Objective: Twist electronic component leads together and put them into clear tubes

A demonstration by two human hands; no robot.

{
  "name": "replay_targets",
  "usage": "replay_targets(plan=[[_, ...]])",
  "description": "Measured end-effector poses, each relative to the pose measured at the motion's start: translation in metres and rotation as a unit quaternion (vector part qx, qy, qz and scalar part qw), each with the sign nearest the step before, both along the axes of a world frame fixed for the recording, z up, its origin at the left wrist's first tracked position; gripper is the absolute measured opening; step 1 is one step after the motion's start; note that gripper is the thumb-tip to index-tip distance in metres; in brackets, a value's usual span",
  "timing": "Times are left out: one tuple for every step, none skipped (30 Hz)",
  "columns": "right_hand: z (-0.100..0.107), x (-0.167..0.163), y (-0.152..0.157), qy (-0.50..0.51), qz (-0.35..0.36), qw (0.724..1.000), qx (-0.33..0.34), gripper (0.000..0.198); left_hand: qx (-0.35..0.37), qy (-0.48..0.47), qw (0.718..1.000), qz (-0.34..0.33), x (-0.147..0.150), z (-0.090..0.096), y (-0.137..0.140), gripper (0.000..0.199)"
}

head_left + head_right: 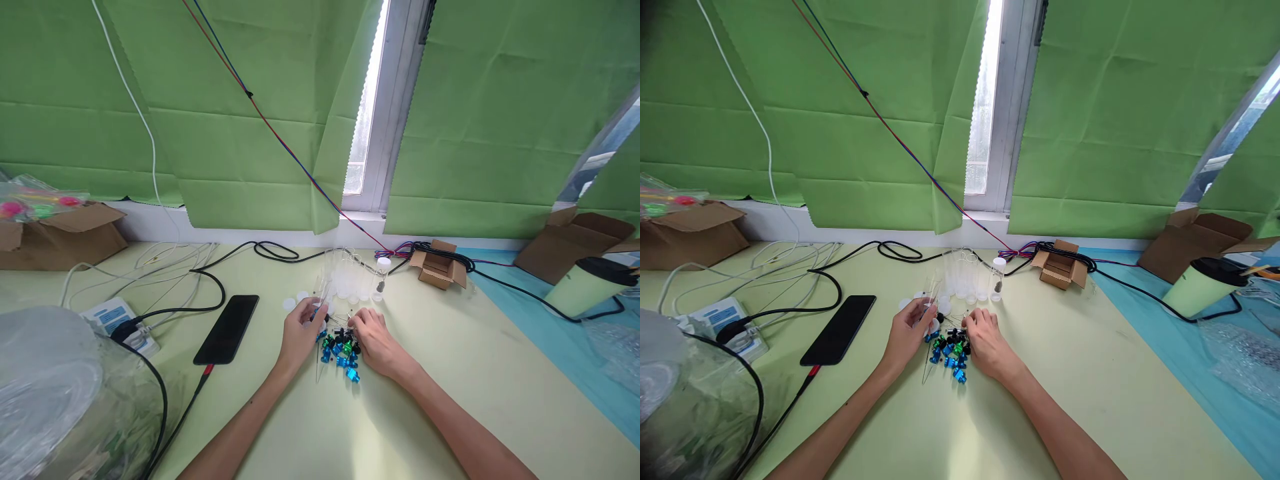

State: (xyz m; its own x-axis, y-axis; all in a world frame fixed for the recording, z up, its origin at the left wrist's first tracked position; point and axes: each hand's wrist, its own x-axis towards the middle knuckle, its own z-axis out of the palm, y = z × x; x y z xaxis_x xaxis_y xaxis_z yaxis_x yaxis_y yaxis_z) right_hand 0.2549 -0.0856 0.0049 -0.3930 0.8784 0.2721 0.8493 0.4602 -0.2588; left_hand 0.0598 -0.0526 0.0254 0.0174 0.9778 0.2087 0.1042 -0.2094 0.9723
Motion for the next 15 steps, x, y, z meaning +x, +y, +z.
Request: replay_targets(plan=[[-0.0002, 0.0001, 0.0001, 0.000, 0.000, 1.000, -0.001, 0.032, 0.000, -0.002, 1.000, -0.001, 0.0003, 0.0004, -0.0003, 0.036], [-0.0005, 0.0003, 0.0002, 0.000, 0.001, 1.000, -0.002, 0.032, 0.000, -0.004, 1.000, -0.002, 0.0005, 0.0008, -0.0006, 0.036], [-0.0009, 0.0004, 0.0004, 0.002, 0.001, 1.000, -0.003, 0.032, -0.001, -0.007, 1.000, -0.004, 0.0007, 0.0011, -0.0008, 0.036], [-0.0014, 0.0006, 0.0007, 0.004, 0.001, 1.000, -0.005, 0.031, -0.001, -0.009, 1.000, -0.006, 0.0008, 0.0012, -0.0009, 0.036], [-0.0019, 0.0006, 0.0009, 0.006, 0.001, 1.000, -0.006, 0.031, -0.002, -0.011, 1.000, -0.007, 0.0008, 0.0011, -0.0009, 0.036], [-0.0022, 0.0007, 0.0012, 0.010, 0.000, 1.000, -0.007, 0.030, -0.002, -0.012, 1.000, -0.008, 0.0008, 0.0008, -0.0008, 0.036], [-0.0023, 0.0007, 0.0015, 0.013, -0.001, 1.000, -0.009, 0.029, -0.001, -0.011, 1.000, -0.007, 0.0007, 0.0004, -0.0006, 0.036], [-0.0023, 0.0006, 0.0017, 0.015, -0.002, 1.000, -0.010, 0.028, 0.001, -0.009, 1.000, -0.007, 0.0006, -0.0001, -0.0003, 0.035], [-0.0022, 0.0005, 0.0018, 0.018, -0.003, 1.000, -0.011, 0.027, 0.004, -0.007, 1.000, -0.007, 0.0006, -0.0007, 0.0000, 0.035], [-0.0019, 0.0004, 0.0018, 0.020, -0.003, 1.000, -0.012, 0.027, 0.005, -0.005, 1.000, -0.007, 0.0006, -0.0013, 0.0003, 0.034], [-0.0017, 0.0003, 0.0017, 0.021, -0.004, 1.000, -0.013, 0.026, 0.006, -0.005, 1.000, -0.007, 0.0006, -0.0018, 0.0005, 0.034], [-0.0014, 0.0001, 0.0015, 0.022, -0.005, 1.000, -0.014, 0.026, 0.006, -0.006, 1.000, -0.007, 0.0007, -0.0021, 0.0007, 0.035], [-0.0011, 0.0000, 0.0013, 0.023, -0.006, 1.000, -0.014, 0.025, 0.005, -0.006, 1.000, -0.007, 0.0008, -0.0024, 0.0008, 0.035], [-0.0010, 0.0000, 0.0012, 0.025, -0.007, 1.000, -0.014, 0.024, 0.004, -0.007, 1.000, -0.007, 0.0009, -0.0025, 0.0008, 0.036], [-0.0010, -0.0001, 0.0010, 0.026, -0.008, 1.000, -0.012, 0.023, 0.004, -0.006, 1.000, -0.006, 0.0009, -0.0024, 0.0008, 0.036]])
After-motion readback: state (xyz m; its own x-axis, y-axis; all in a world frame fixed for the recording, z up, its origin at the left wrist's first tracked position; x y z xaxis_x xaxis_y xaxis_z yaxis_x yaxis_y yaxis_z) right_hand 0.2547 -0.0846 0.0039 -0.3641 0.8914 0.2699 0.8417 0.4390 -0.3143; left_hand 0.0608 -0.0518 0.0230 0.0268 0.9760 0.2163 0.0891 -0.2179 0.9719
